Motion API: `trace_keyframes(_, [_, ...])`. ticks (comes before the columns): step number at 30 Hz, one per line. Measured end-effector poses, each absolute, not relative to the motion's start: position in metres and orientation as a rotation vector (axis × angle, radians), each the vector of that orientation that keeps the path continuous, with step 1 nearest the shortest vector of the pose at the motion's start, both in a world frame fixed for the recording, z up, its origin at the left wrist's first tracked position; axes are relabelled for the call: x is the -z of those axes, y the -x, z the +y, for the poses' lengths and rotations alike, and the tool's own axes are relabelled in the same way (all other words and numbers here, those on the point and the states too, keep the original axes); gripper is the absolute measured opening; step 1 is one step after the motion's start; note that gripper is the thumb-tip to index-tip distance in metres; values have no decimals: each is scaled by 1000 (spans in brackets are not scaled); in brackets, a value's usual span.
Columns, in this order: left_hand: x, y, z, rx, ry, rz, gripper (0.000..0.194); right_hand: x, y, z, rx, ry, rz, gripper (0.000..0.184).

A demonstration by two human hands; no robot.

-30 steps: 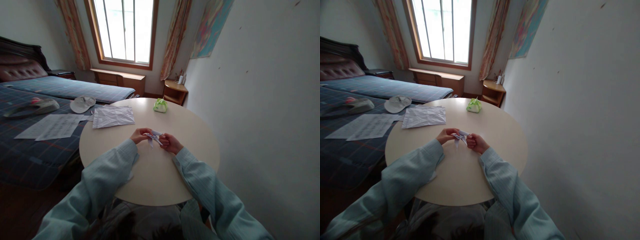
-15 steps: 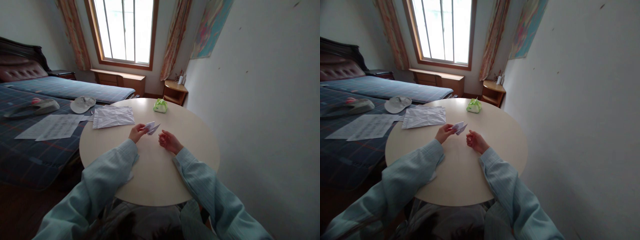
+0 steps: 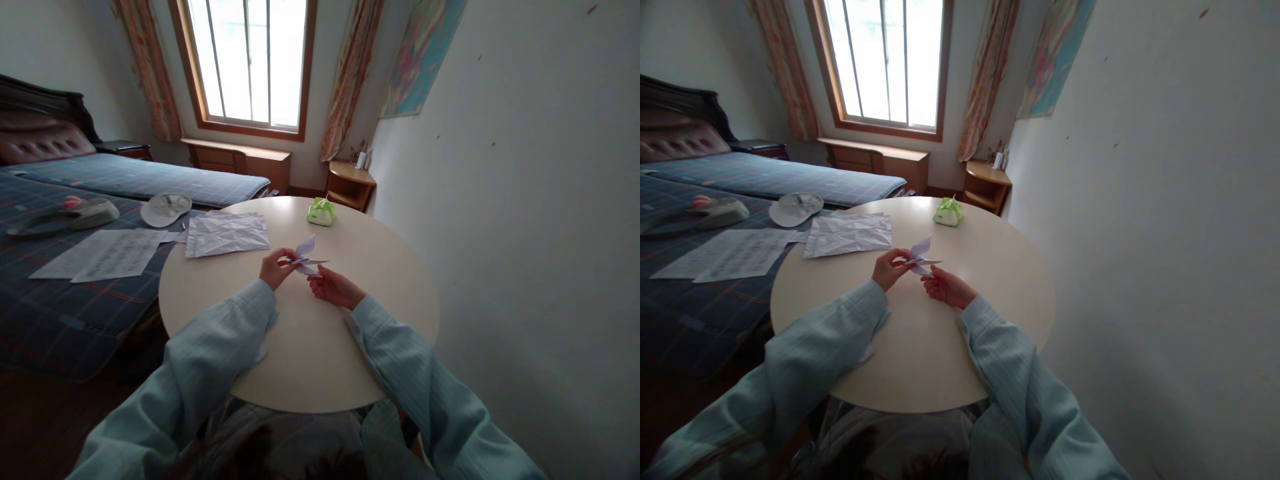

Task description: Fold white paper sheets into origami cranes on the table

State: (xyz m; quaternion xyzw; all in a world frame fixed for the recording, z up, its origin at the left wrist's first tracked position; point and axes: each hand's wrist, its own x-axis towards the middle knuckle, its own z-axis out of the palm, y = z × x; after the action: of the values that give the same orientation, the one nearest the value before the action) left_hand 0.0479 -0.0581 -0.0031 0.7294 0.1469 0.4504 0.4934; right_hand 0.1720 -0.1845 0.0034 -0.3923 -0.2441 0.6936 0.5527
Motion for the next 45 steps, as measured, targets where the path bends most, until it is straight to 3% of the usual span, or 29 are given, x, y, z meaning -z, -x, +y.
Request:
trace_keyframes(12, [1,-46,-61,-1149,-1821,333,20,-5,-171,-186,-1653,1002,-628,35])
trace_keyframes(23, [2,-47,-59,-1122,-1807,344,19,-1,-170,-184,-1476,978,-642,10])
trace_keyframes(45, [16,-53,-48,-971,-1787,333,29,-3,-172,-182,-1208,1024,-544,9])
